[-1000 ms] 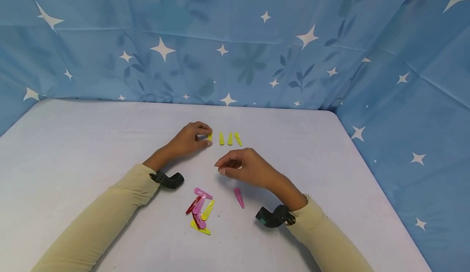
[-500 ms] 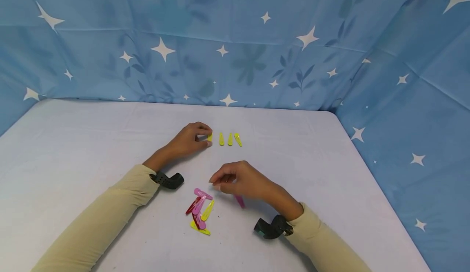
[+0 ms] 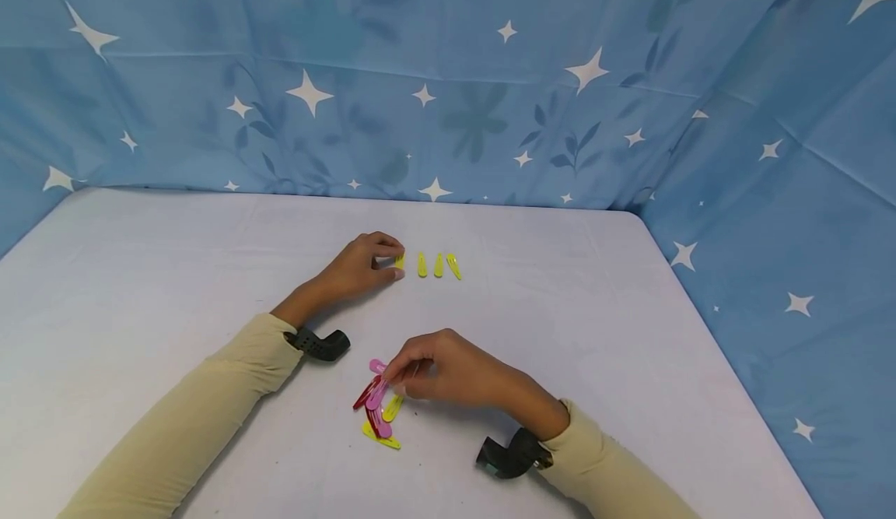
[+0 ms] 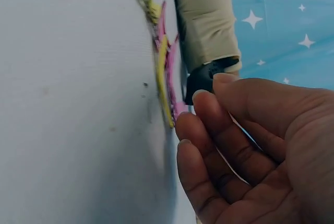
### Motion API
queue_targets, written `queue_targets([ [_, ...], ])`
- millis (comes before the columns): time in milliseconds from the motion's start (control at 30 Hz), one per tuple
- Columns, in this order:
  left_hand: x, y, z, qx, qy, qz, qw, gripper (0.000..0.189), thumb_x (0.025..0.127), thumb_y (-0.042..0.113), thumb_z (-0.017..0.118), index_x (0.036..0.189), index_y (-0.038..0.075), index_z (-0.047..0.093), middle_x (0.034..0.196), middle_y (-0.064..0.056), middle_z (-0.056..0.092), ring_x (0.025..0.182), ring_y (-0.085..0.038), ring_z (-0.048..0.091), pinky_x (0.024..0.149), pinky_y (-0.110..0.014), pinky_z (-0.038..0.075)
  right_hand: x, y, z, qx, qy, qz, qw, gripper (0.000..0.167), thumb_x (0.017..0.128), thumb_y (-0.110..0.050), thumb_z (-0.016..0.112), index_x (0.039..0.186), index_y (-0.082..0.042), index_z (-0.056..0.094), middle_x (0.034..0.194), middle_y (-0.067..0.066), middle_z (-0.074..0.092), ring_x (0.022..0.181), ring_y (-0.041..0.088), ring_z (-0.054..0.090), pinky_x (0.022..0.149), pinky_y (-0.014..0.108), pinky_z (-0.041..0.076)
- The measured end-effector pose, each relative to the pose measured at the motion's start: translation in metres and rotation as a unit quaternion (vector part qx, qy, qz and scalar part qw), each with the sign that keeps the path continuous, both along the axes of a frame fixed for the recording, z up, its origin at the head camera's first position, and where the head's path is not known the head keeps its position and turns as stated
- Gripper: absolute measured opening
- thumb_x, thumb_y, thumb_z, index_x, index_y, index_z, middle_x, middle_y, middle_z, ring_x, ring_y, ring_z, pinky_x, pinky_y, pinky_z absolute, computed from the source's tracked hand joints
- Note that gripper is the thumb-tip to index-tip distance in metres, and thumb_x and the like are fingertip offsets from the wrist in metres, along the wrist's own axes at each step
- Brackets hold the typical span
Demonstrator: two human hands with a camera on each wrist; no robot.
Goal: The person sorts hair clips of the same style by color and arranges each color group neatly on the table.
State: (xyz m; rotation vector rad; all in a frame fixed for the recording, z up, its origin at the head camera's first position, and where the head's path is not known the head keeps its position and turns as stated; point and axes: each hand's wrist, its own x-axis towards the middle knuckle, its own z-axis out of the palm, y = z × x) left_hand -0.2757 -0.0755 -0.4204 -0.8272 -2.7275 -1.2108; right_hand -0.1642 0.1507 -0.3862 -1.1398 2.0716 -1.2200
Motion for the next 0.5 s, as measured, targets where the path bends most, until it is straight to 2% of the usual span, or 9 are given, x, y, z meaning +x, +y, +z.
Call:
queue_targets([
  [200, -0.0004, 0.0006, -0.0003, -0.003, -0.013, 0.008, 0.9999, 0.041, 0.090, 0.011, 0.071, 0.127, -0.005, 0.062, 0.125, -0.015, 0.058, 0.113, -0.028, 0.051, 0.089, -0.037, 0.046, 0.0052, -0.0048, -0.0010, 0.031, 0.000, -0.007, 0.9995, 0.019, 0.088, -0.004, 0.072, 0.104, -0.014, 0.074, 0.101, -0.006, 0.069, 0.089, 0.010, 0.062, 0.081, 0.028, 0.051],
  [500, -0.0007, -0.0003, -0.0004, -0.003, 0.005, -0.003, 1.0000, 0.040, 0.090, 0.011, 0.071, 0.125, -0.007, 0.062, 0.124, -0.016, 0.058, 0.112, -0.030, 0.052, 0.088, -0.040, 0.045, 0.0095, -0.0084, -0.0051, 0.055, 0.063, -0.007, 0.9965, 0.024, 0.085, -0.004, 0.075, 0.106, -0.016, 0.074, 0.100, -0.011, 0.065, 0.089, 0.008, 0.058, 0.078, 0.025, 0.049],
])
